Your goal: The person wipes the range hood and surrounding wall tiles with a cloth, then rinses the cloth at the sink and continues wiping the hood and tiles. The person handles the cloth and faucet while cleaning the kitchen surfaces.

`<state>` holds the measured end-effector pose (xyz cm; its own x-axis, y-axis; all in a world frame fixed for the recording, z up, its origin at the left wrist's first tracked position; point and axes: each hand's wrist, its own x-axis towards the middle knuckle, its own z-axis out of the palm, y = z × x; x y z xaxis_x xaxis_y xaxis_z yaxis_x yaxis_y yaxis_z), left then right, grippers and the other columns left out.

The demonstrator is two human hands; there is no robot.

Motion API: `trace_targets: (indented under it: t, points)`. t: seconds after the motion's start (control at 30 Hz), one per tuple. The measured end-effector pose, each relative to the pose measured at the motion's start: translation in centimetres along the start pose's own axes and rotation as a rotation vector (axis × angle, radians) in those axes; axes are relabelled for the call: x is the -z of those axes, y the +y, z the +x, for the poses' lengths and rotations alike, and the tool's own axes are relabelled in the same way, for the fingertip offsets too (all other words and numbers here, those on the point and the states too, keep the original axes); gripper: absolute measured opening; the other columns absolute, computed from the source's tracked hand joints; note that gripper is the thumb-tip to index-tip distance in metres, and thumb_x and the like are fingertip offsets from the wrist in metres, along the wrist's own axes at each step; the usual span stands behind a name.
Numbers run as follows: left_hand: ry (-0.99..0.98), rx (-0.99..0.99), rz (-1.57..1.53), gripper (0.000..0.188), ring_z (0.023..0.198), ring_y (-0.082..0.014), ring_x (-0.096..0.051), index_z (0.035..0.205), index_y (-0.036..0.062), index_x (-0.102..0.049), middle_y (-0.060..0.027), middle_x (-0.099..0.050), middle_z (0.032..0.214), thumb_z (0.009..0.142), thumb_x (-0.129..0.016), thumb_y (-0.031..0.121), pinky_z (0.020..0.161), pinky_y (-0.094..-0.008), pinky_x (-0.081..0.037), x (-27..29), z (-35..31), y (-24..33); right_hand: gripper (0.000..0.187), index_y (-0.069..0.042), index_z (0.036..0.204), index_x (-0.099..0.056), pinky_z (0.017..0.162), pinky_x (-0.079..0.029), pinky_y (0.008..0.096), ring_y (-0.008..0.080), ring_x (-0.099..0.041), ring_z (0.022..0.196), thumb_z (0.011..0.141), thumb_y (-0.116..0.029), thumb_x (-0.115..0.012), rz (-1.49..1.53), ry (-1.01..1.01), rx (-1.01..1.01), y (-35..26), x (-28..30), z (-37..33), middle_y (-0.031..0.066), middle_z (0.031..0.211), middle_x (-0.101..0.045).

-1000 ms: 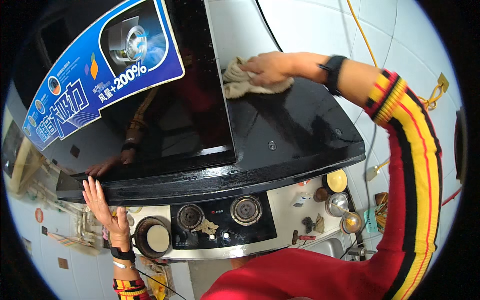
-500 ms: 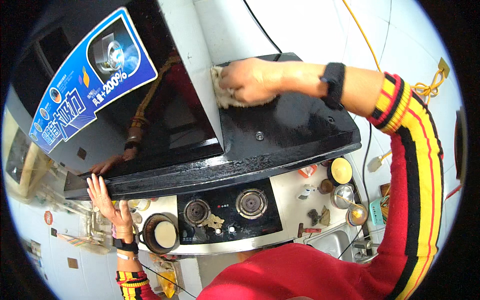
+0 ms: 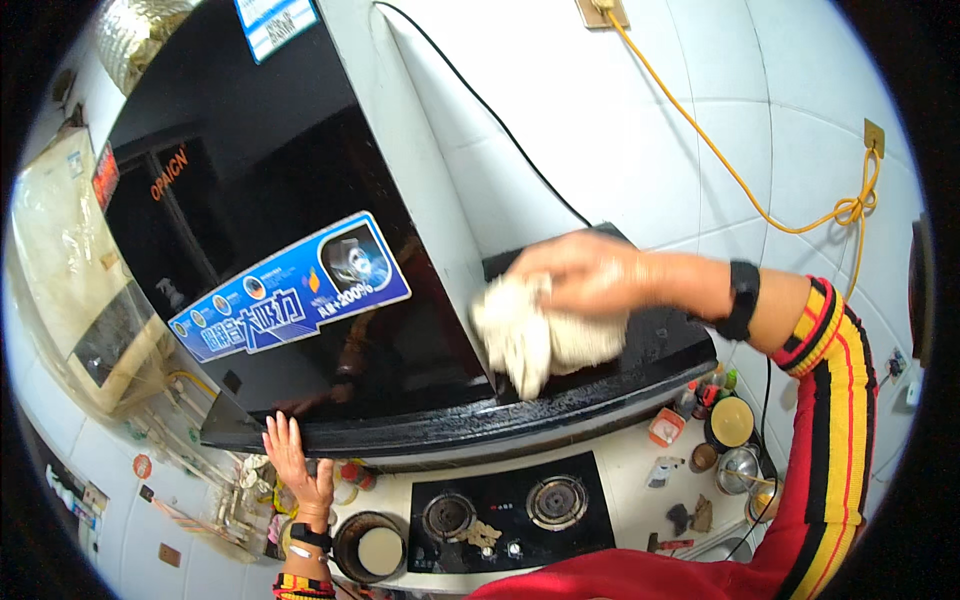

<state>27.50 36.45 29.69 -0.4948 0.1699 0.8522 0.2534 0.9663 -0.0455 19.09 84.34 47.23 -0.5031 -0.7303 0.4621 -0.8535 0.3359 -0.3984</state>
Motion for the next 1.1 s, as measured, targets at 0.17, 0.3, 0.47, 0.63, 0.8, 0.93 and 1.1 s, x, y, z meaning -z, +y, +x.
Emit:
trace_targets:
  t: [0.17, 0.3, 0.47, 0.63, 0.8, 0.93, 1.1]
  points:
    - [0.013, -0.002, -0.027, 0.079, 0.141, -0.0419, -0.03, 0.142, 0.0005, -0.043, -0.0238, -0.039, 0.149, 0.091, -0.044, 0.062, 0.116, -0.0533, -0.014, 0.1, 0.1, 0.0, 0.038, -0.003, 0.119, -0.062, 0.085, -0.052, 0.0327, 0.0218, -0.066, 0.094, 0.088, -0.024, -0.056, 0.178, 0.693, 0.124, -0.2, 7.6, 9.4, 0.0131, 0.101, -0.068]
    - [0.011, -0.004, -0.043, 0.081, 0.141, -0.0426, -0.031, 0.142, 0.0001, -0.043, -0.0237, -0.039, 0.149, 0.091, -0.045, 0.063, 0.116, -0.0538, -0.015, 0.1, 0.0, -0.1, 0.039, -0.006, 0.127, -0.051, 0.095, -0.049, 0.0416, 0.0266, -0.058, 0.109, 0.095, -0.029, -0.052, 0.36, 0.776, 0.234, -2.9, 9.4, 17.2, 0.0158, 0.114, -0.061]
    - [0.014, 0.018, 0.0, 0.084, 0.142, -0.0409, -0.029, 0.141, -0.0002, -0.044, -0.0236, -0.039, 0.149, 0.09, -0.042, 0.067, 0.116, -0.0536, -0.012, -0.3, -0.2, -0.1, 0.047, -0.005, 0.13, -0.05, 0.092, -0.047, 0.0318, 0.0202, -0.06, 0.103, 0.089, -0.024, -0.06, 0.116, 0.725, 0.324, -2.8, 3.2, 12.0, 0.0122, 0.111, -0.063]
    - [0.031, 0.009, 0.004, 0.083, 0.142, -0.0412, -0.028, 0.141, 0.0005, -0.043, -0.0239, -0.037, 0.15, 0.09, -0.041, 0.066, 0.117, -0.0536, -0.011, -0.3, 0.1, 0.3, 0.064, -0.004, 0.136, -0.043, 0.106, -0.037, 0.0331, 0.0196, -0.049, 0.122, 0.076, -0.003, -0.062, 0.288, 0.439, 0.027, -3.3, -4.4, 2.8, 0.011, 0.125, -0.053]
    - [0.017, 0.019, -0.007, 0.082, 0.143, -0.041, -0.027, 0.142, 0.0008, -0.043, -0.0232, -0.037, 0.15, 0.091, -0.041, 0.065, 0.117, -0.0537, -0.011, -0.1, 0.2, 0.7, 0.045, -0.006, 0.122, -0.056, 0.095, -0.048, 0.036, 0.0245, -0.062, 0.106, 0.077, -0.002, -0.059, 0.37, 0.051, -0.285, -2.5, -4.1, 0.3, 0.0144, 0.111, -0.064]
    - [0.005, 0.034, -0.016, 0.082, 0.143, -0.0408, -0.027, 0.142, 0.001, -0.043, -0.0231, -0.037, 0.15, 0.091, -0.04, 0.065, 0.117, -0.0536, -0.011, 0.1, 0.1, 0.6, 0.049, -0.008, 0.126, -0.055, 0.094, -0.051, 0.0365, 0.0241, -0.064, 0.103, 0.077, -0.004, -0.061, 0.191, 0.232, -0.24, -0.7, 1.6, 3.7, 0.0127, 0.106, -0.067]
    - [0.001, 0.022, 0.005, 0.083, 0.142, -0.0411, -0.027, 0.143, -0.0006, -0.041, -0.0238, -0.037, 0.149, 0.092, -0.039, 0.065, 0.117, -0.0535, -0.011, -0.1, 0.0, 0.2, 0.055, -0.001, 0.137, -0.043, 0.093, -0.051, 0.0399, 0.0301, -0.062, 0.109, 0.086, -0.014, -0.06, 0.229, 0.325, -0.147, 2.7, 4.8, 10.5, 0.0183, 0.118, -0.062]
